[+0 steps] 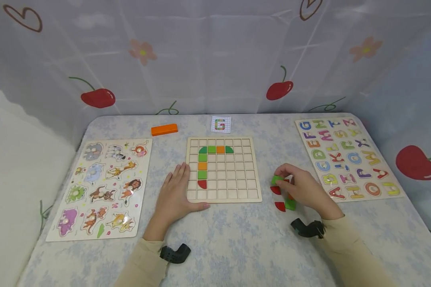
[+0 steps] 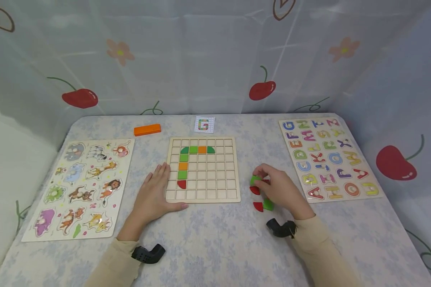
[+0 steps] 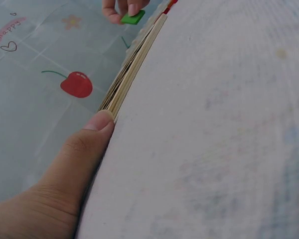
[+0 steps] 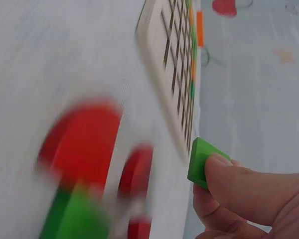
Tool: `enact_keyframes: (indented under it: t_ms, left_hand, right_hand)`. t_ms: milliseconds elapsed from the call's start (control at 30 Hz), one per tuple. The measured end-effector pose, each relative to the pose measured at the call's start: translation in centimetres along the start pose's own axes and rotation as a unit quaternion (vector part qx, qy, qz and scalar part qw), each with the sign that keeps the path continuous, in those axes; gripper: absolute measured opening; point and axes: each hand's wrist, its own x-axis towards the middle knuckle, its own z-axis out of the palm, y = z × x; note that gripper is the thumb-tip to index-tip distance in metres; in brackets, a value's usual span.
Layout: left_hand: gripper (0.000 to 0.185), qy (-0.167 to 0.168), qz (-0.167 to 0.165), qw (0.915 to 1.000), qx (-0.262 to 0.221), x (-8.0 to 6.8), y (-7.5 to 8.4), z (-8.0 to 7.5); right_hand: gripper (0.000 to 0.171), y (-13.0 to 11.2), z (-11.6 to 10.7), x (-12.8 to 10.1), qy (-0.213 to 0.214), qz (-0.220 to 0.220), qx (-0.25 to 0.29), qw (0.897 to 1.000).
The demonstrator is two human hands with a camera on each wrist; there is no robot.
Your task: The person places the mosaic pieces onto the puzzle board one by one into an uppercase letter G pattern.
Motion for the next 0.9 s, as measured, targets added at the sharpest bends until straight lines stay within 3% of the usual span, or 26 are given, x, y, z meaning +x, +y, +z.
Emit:
enact_keyframes:
  t_ms: [433,633,900]
  left_hand:
    - [0.138,-0.001,-0.003,1.0000,0.003,0.0,0.0,-0.1]
    - [0.137,0.005,0.001,1.0000,0.005,0.1,0.0,-0.1]
    - [0.137,0.006,0.001,1.0000,0.008,0.1,0.0,0.0]
  right_hand:
    - [0.013,-7.8,7.1,5.1,-0.060,-0.076,0.066,0.993]
    - [0.011,-9.7,9.4,6.1,-0.057,-0.080,0.057,0.994]
    - [0.012,-10.7,10.5,6.6,-0.044,-0.092,0.037,0.994]
